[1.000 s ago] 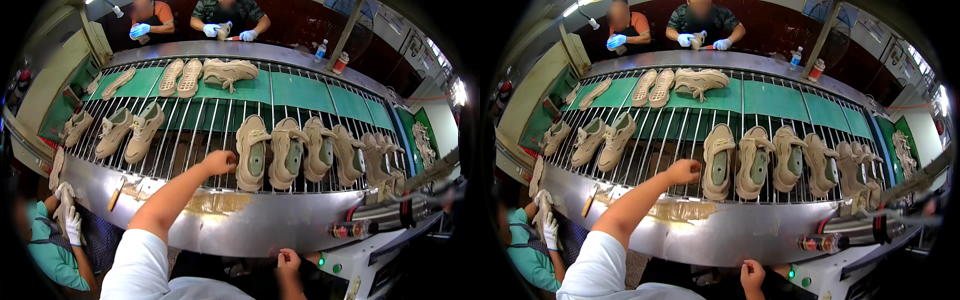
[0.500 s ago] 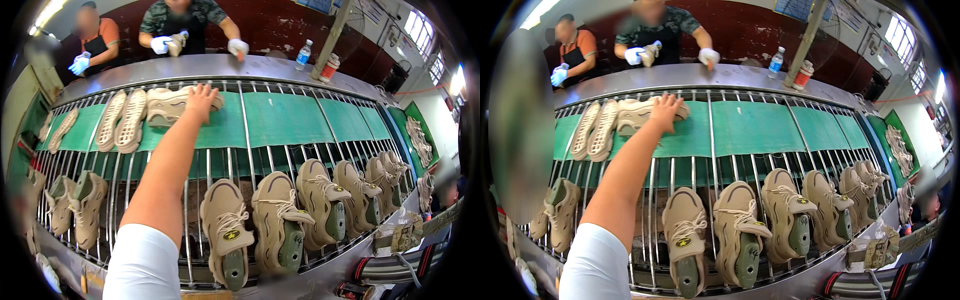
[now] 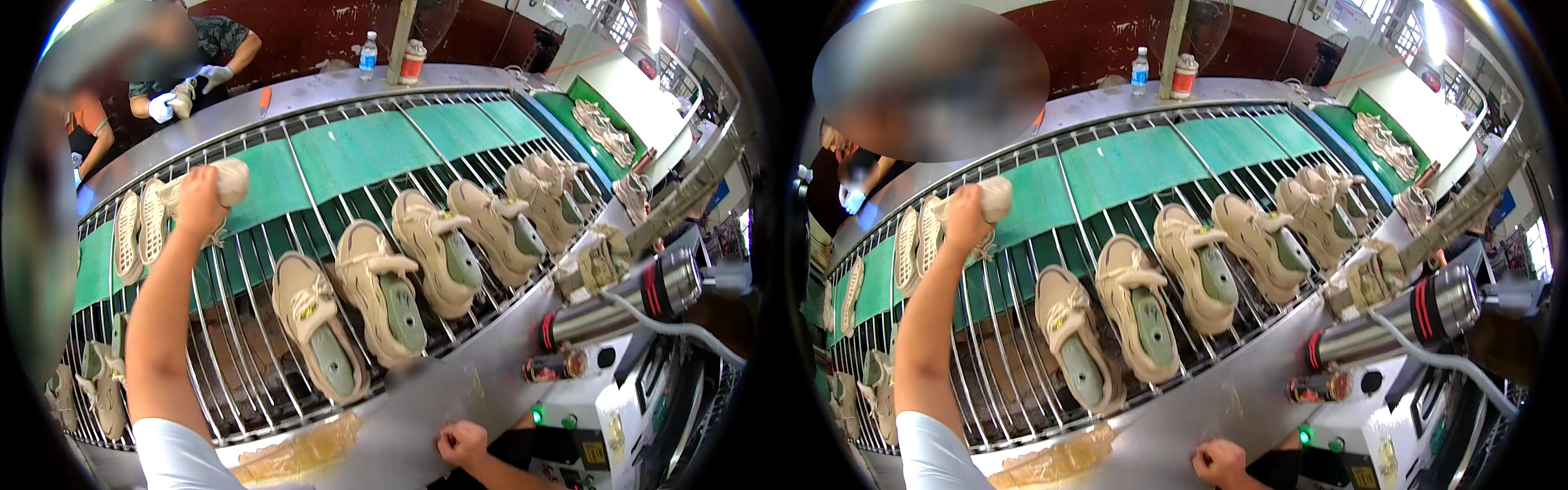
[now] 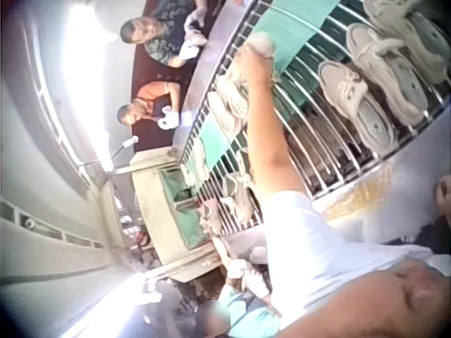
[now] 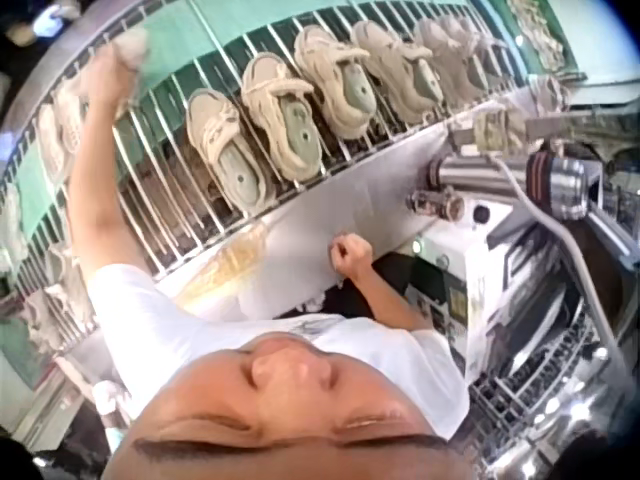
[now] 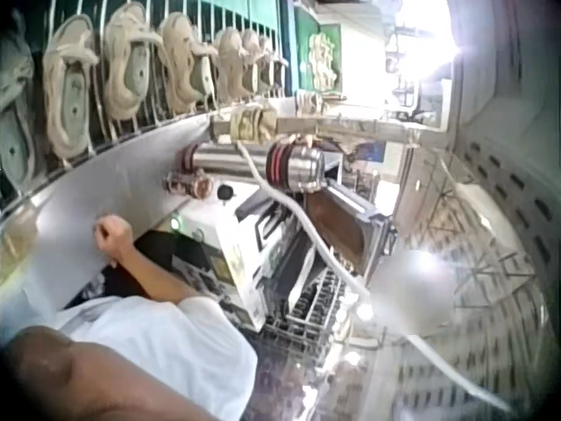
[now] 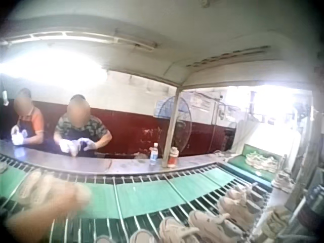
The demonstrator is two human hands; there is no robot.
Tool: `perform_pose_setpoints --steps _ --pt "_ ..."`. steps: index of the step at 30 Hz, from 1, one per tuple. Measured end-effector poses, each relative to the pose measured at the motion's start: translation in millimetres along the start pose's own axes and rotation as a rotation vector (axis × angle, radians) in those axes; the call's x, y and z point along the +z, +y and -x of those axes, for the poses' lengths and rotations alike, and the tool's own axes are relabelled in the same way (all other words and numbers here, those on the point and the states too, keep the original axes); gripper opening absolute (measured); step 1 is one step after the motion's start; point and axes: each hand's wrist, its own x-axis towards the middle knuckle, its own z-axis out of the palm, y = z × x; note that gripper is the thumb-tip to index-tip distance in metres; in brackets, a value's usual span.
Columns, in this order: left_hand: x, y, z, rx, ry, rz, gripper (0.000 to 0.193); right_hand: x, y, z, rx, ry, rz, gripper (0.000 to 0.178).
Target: The person takes shoes off a conveyor belt, places them into an industrial heat-setting machine, removes them after processing, and then removes internal shoe molds by hand.
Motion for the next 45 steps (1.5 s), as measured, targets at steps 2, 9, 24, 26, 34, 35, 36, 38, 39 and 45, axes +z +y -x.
perform_pose_setpoints --steps 2,9,24,26,34,35,36,38,39,45 --pt "-59.7 11.7 14.6 -0.192 0.072 0.094 0.053 2.1 4.2 3.8 0.012 0.004 0.005 0.008" --pt "-259.9 77.7 153.6 -0.587 0.224 1.138 0.074 4.6 -6.7 17.4 0.357 -0.073 -0.216 0.008" --pt "-319.6 400.3 300.9 -1.034 -0.844 2.369 0.08 -147.0 -153.5 141.4 0.539 -0.682 -2.012 0.068" --pt "-317.8 436.2 294.5 -1.03 -0.969 2.331 0.074 -168.7 -137.8 155.4 0.475 -0.55 -2.023 0.068" --pt "-220.0 540.1 308.9 -0.938 -0.98 1.939 0.014 -277.7 -38.1 199.7 0.196 0.185 -1.864 0.067" --pt "-205.4 536.9 316.1 -0.915 -0.943 1.768 0.013 -299.5 -23.2 204.3 0.156 0.301 -1.806 0.067" --pt "-187.7 529.1 327.1 -0.895 -0.89 1.596 0.012 -320.1 -7.6 207.4 0.116 0.396 -1.748 0.067" --pt "-152.0 505.8 356.2 -0.696 -0.585 1.273 0.012 -359.3 37.7 213.8 0.113 0.607 -1.601 0.067" --pt "-155.6 515.6 356.0 -0.635 -0.519 1.214 0.011 -366.0 160.5 283.5 0.411 0.933 -1.437 0.067" --pt "-134.1 470.0 374.8 -0.487 -0.438 1.162 0.012 -521.2 195.2 162.2 0.656 1.102 -0.387 0.103"
